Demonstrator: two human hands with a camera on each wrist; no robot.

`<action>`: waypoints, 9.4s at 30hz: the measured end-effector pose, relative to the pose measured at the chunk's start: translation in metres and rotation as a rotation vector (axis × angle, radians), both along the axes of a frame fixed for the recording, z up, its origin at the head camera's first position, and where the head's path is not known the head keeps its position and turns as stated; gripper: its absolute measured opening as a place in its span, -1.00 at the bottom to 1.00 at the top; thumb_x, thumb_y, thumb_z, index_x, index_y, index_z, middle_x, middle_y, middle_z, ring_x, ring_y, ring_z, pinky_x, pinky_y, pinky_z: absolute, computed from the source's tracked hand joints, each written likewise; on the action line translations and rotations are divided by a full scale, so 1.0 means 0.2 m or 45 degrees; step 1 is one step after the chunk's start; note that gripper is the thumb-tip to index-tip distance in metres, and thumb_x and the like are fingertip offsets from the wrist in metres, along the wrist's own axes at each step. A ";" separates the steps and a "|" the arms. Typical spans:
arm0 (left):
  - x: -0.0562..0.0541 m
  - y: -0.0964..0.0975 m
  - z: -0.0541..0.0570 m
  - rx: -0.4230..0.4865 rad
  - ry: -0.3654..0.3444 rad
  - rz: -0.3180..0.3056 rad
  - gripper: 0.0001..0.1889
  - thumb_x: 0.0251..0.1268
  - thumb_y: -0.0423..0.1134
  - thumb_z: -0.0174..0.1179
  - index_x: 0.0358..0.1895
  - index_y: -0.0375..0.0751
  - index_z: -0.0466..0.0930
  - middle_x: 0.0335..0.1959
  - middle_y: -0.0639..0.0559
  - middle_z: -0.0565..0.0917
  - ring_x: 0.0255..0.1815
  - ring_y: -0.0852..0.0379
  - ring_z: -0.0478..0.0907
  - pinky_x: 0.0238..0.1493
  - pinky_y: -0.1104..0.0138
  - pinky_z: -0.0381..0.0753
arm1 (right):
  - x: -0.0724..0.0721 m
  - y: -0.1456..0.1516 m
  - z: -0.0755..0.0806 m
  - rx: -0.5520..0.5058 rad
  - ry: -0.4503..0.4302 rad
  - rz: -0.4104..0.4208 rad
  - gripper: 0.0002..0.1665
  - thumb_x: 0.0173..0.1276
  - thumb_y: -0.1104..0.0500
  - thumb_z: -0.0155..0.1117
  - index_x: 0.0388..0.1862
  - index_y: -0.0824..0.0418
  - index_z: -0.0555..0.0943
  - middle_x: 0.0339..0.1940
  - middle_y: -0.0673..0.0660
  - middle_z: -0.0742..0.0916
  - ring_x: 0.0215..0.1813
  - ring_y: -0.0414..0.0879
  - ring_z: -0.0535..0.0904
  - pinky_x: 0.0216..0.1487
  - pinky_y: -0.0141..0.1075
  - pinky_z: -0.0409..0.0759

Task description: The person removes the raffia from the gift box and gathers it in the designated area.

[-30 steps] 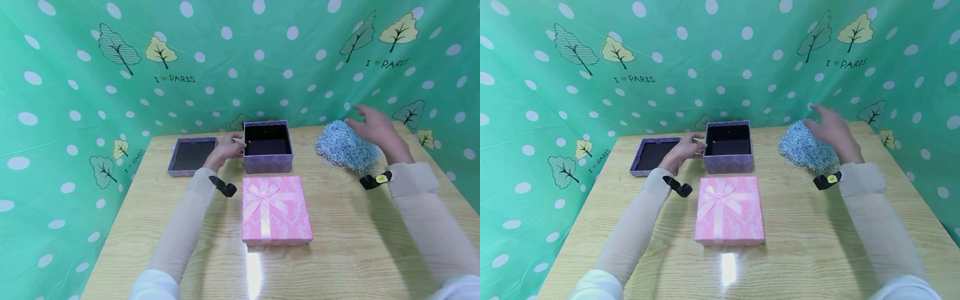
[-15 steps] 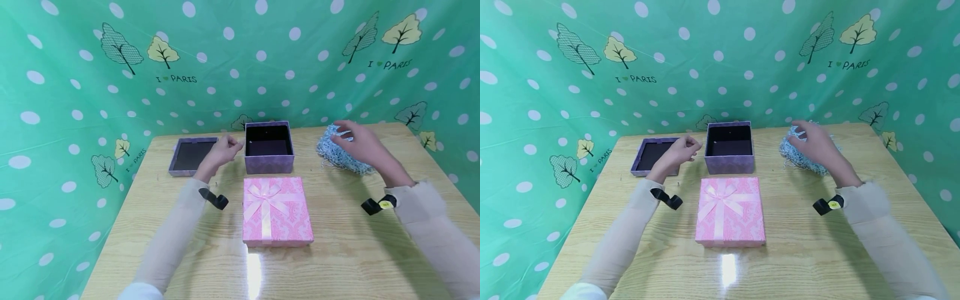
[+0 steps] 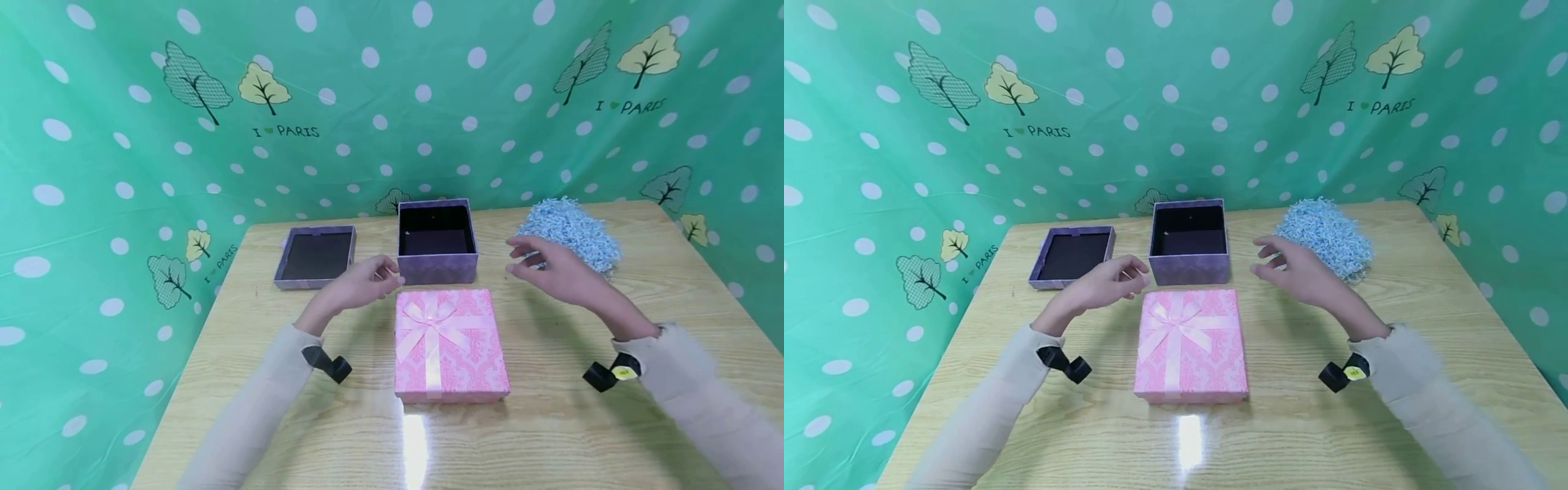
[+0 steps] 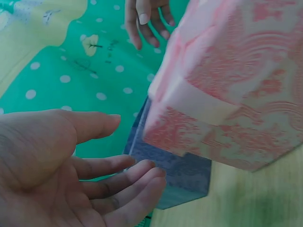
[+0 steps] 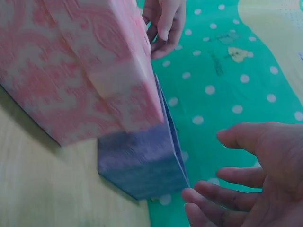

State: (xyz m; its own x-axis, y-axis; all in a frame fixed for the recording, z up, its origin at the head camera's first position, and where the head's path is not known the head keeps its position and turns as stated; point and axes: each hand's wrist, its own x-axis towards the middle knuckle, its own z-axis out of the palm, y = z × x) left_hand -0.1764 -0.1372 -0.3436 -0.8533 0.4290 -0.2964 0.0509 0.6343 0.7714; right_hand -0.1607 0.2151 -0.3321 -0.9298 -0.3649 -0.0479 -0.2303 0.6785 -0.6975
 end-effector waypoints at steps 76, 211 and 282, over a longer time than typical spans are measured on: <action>0.20 -0.03 0.19 0.516 -0.264 0.066 -0.18 0.19 -0.28 0.30 0.44 -0.07 0.01 0.00 -0.20 0.44 -0.09 -0.03 0.63 0.03 0.12 0.65 | 0.20 -0.11 0.11 -0.565 -0.452 0.120 -0.09 0.41 0.10 0.19 0.54 0.16 -0.11 0.10 0.35 0.46 -0.01 0.03 0.62 -0.05 -0.12 0.69; 0.30 -1.18 -0.16 -0.021 -0.520 0.381 -0.54 0.34 -0.41 -0.11 0.28 -0.35 0.11 -0.12 -0.21 0.65 -0.14 -0.03 0.63 -0.11 0.12 0.68 | 0.08 -1.56 -0.29 -0.465 -1.091 0.239 -0.69 0.20 0.53 0.07 -0.05 0.50 0.50 -0.30 0.17 0.60 -0.31 -0.08 0.53 0.16 -0.12 0.60; 0.20 -0.15 0.03 0.413 -0.277 0.034 -0.58 0.42 -0.30 0.02 0.29 -0.24 0.23 -0.12 -0.26 0.57 -0.08 -0.12 0.63 0.02 0.08 0.66 | 0.05 -0.62 0.15 -0.241 -0.332 0.344 -0.55 0.47 0.04 0.07 0.26 0.20 0.44 0.06 0.17 0.65 0.02 0.07 0.63 0.08 -0.09 0.62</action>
State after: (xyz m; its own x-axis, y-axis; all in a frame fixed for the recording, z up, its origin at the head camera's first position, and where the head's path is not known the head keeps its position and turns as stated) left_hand -0.1361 -0.1681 -0.3367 -0.7977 0.5086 -0.3240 -0.1489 0.3546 0.9231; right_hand -0.1512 0.0917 -0.3021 -0.7652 -0.6188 -0.1780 -0.1813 0.4723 -0.8626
